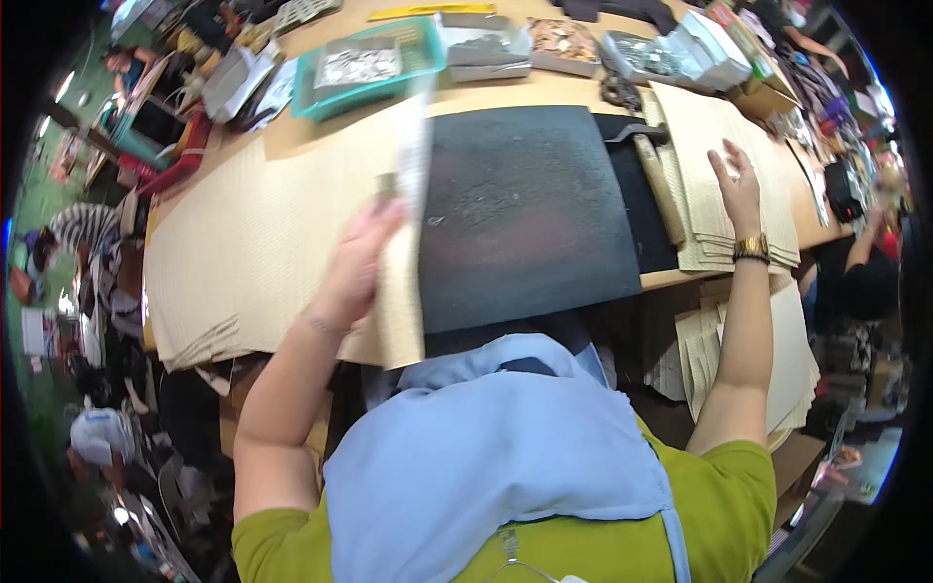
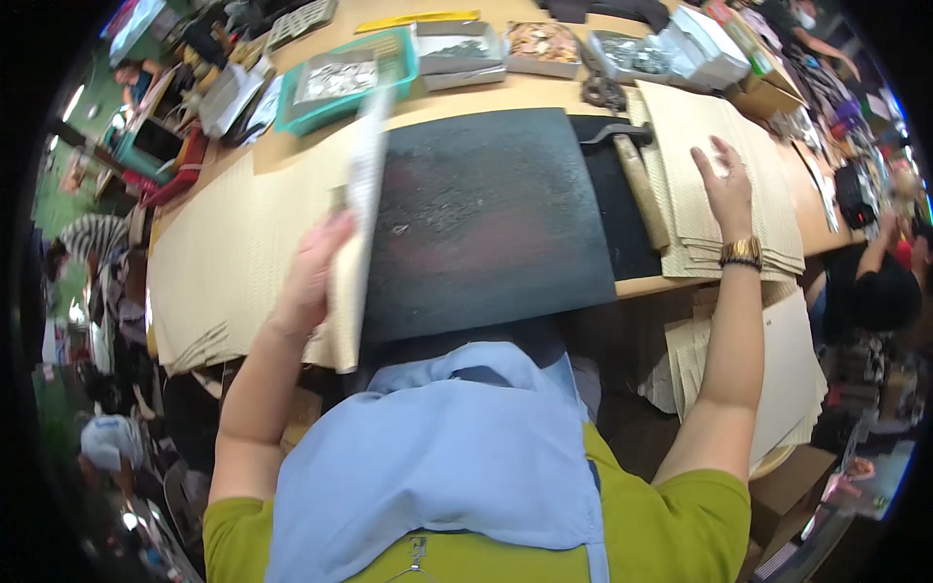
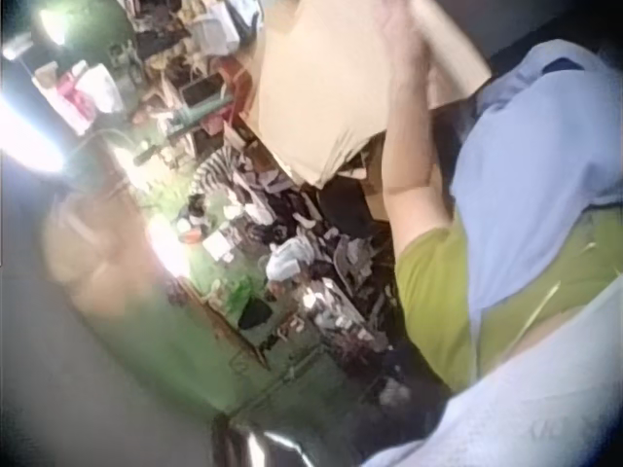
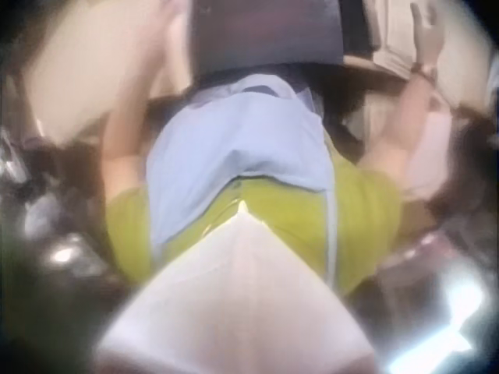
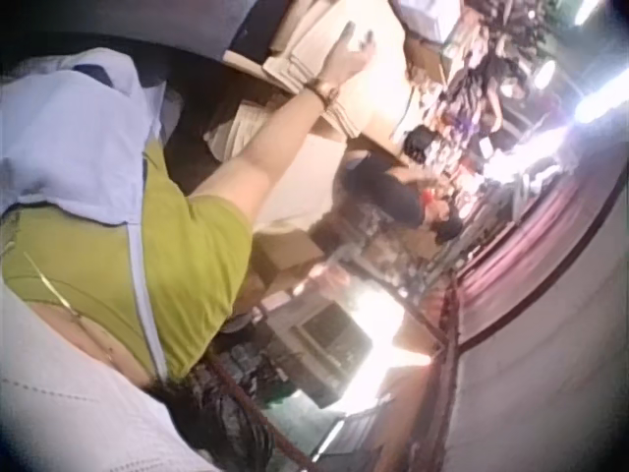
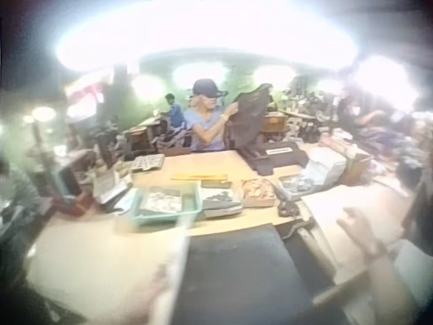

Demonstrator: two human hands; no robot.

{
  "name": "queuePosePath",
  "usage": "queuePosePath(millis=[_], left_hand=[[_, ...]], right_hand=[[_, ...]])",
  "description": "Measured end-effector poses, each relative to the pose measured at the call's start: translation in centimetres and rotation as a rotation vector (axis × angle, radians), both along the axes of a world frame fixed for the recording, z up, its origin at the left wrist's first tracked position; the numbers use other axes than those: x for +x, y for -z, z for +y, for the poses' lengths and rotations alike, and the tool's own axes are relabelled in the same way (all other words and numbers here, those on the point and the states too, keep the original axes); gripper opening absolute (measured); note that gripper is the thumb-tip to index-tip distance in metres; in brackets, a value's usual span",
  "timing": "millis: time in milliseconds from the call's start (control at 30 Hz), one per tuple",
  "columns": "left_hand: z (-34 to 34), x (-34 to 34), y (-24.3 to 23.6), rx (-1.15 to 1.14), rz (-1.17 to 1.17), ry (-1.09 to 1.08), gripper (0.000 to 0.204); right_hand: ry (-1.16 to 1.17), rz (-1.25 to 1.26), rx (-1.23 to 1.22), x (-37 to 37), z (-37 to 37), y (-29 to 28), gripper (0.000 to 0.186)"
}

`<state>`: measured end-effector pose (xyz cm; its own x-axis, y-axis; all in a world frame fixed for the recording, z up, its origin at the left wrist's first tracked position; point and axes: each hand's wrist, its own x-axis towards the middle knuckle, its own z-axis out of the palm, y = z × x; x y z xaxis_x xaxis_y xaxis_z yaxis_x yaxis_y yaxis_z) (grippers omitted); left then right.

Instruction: The person hammers metal components onto leather sheets using a punch tool and a hammer. The person positions a metal punch over a mark on the leather, strikes it with the hammer, and repeats this for several marks across multiple leather pieces, occasionally reaching for new metal components from trays.

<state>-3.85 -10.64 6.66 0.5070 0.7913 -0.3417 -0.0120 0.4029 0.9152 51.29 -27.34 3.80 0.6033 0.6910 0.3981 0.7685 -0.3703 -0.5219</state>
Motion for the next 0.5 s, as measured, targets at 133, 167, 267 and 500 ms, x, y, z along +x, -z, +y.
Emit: queuePosePath(millis=[133,167,267,500], left_hand=[[-3.4,8.9,2.1,-0.007,-0.116,0.191,0.053],[-4.0,10.5,2.6,-0.051,-0.117,0.24,0.048],[-3.9,12.6,3.8,-0.363,-0.237,0.309,0.028],[6.7,7.8,5.4,0.253,-0.382,-0.114,0.022]], right_hand=[[-0.377,0.964,-0.094,-14.3,3.4,-0.7,0.061],[-0.462,1.055,-0.16,-17.3,3.6,-1.3,0.067],[-0.525,1.051,-0.213,-20.7,3.5,0.5,0.066],[-0.429,0.582,0.21,-15.4,4.4,4.4,0.055]])
